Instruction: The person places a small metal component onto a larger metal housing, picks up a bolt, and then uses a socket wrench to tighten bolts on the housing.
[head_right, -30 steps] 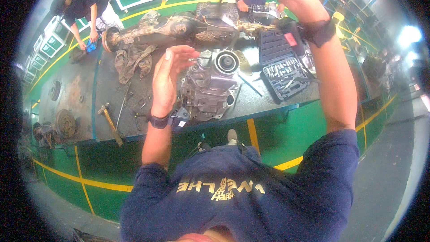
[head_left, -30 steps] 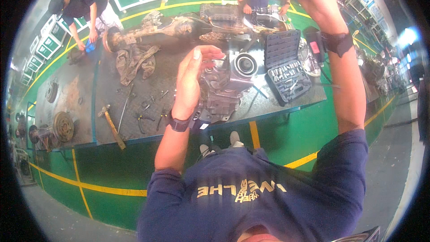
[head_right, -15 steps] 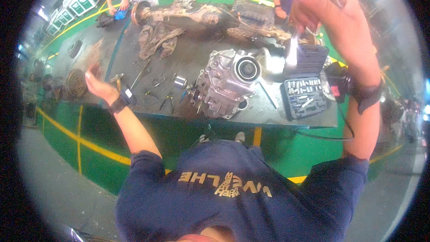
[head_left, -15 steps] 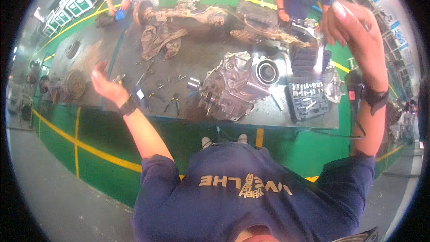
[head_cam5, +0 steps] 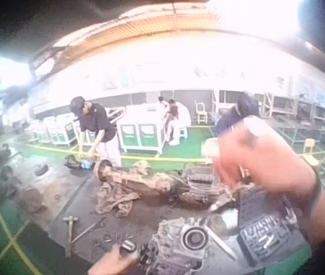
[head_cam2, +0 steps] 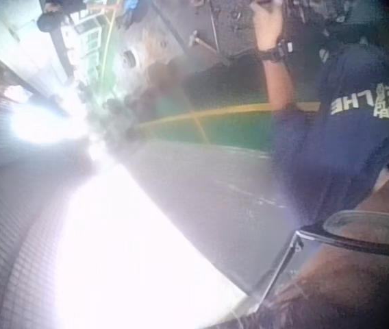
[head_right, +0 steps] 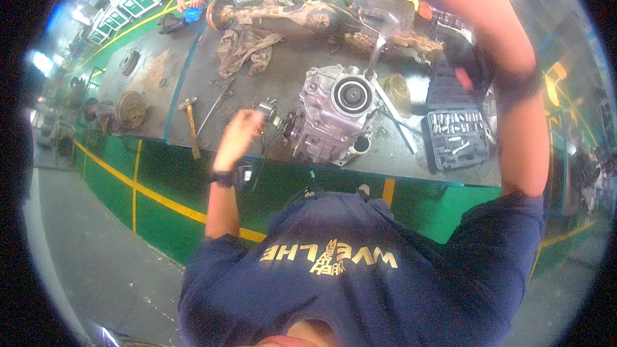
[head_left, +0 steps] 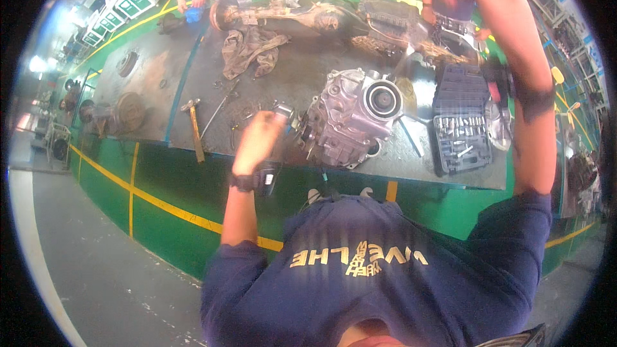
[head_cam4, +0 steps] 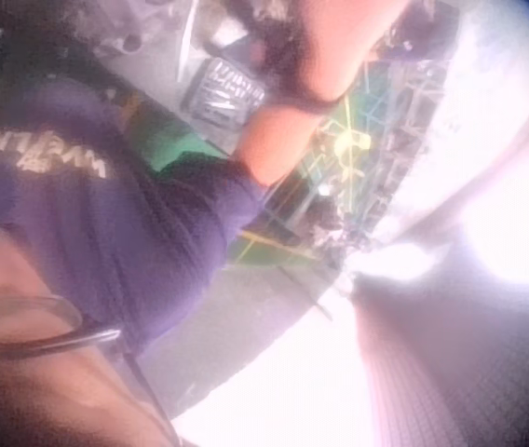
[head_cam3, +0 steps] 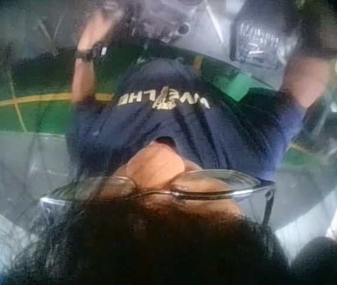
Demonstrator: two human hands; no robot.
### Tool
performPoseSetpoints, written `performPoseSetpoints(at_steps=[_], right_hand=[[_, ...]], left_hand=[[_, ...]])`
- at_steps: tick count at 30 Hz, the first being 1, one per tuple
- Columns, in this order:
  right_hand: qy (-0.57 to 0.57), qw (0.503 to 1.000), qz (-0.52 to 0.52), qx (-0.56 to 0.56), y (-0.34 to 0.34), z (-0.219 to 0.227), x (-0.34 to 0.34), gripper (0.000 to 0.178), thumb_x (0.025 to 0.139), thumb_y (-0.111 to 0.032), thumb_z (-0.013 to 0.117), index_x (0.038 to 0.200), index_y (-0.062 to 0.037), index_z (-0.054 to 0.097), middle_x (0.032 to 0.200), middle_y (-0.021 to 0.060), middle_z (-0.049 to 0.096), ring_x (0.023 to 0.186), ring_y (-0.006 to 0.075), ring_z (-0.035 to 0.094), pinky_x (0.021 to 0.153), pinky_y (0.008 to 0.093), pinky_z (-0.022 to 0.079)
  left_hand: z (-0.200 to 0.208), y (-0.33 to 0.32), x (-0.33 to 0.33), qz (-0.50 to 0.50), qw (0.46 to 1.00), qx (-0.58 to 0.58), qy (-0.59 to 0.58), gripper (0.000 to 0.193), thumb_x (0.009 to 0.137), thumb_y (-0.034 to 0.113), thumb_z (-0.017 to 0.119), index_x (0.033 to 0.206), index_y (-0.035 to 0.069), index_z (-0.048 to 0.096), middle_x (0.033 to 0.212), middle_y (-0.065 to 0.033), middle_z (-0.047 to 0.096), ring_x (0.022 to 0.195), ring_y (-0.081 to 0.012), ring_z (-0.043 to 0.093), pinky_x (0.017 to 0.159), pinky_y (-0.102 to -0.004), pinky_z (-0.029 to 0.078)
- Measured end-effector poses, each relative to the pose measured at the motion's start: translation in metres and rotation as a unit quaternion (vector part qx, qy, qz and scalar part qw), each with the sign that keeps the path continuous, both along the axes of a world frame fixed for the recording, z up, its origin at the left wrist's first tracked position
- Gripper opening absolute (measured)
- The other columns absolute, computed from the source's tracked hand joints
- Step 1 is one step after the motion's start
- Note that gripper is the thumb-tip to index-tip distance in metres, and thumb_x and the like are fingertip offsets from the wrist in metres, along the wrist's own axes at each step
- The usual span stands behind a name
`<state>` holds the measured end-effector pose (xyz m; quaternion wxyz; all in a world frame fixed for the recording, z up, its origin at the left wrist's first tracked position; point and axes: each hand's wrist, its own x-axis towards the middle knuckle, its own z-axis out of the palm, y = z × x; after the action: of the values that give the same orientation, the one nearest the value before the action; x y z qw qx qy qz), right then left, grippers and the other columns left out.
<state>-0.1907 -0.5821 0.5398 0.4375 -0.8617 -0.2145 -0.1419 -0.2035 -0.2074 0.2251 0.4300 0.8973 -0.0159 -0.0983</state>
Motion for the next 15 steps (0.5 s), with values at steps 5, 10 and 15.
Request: performPoseSetpoints(at_steps=[5,10,15], right_hand=[[-0.037,0.999,-0.001,-0.015,-0.011,0.005,-0.002,0.035,0.102,-0.028,0.053,0.079,-0.0032,0.064,0.063,0.0016,0.057,0.058,0.0078,0.051,0.061,0.0252,0.041],[-0.007,0.996,0.093,-0.008,-0.006,-0.001,-0.010,0.042,0.104,-0.025,0.060,0.069,-0.0020,0.064,0.062,0.0033,0.063,0.054,0.0113,0.061,0.055,0.0244,0.051],[-0.077,0.988,-0.103,-0.081,0.010,-0.002,-0.025,0.035,0.103,-0.028,0.056,0.081,-0.0017,0.065,0.066,0.0021,0.062,0.057,0.0083,0.056,0.055,0.0248,0.045]], left_hand=[[0.024,-0.016,0.006,-0.168,0.944,-0.032,0.282,0.057,0.097,0.045,0.070,0.122,-0.006,0.061,0.083,-0.0125,0.071,0.068,-0.0169,0.070,0.063,-0.0296,0.055],[0.059,-0.007,0.055,-0.109,0.957,-0.245,0.110,0.038,0.102,0.036,0.064,0.107,-0.001,0.069,0.062,0.0002,0.060,0.055,-0.0106,0.058,0.056,-0.0267,0.048],[-0.022,0.086,0.121,0.095,0.956,0.213,-0.177,0.035,0.100,0.036,0.062,0.104,0.002,0.072,0.082,-0.0181,0.073,0.082,-0.0369,0.073,0.073,-0.0472,0.057]])
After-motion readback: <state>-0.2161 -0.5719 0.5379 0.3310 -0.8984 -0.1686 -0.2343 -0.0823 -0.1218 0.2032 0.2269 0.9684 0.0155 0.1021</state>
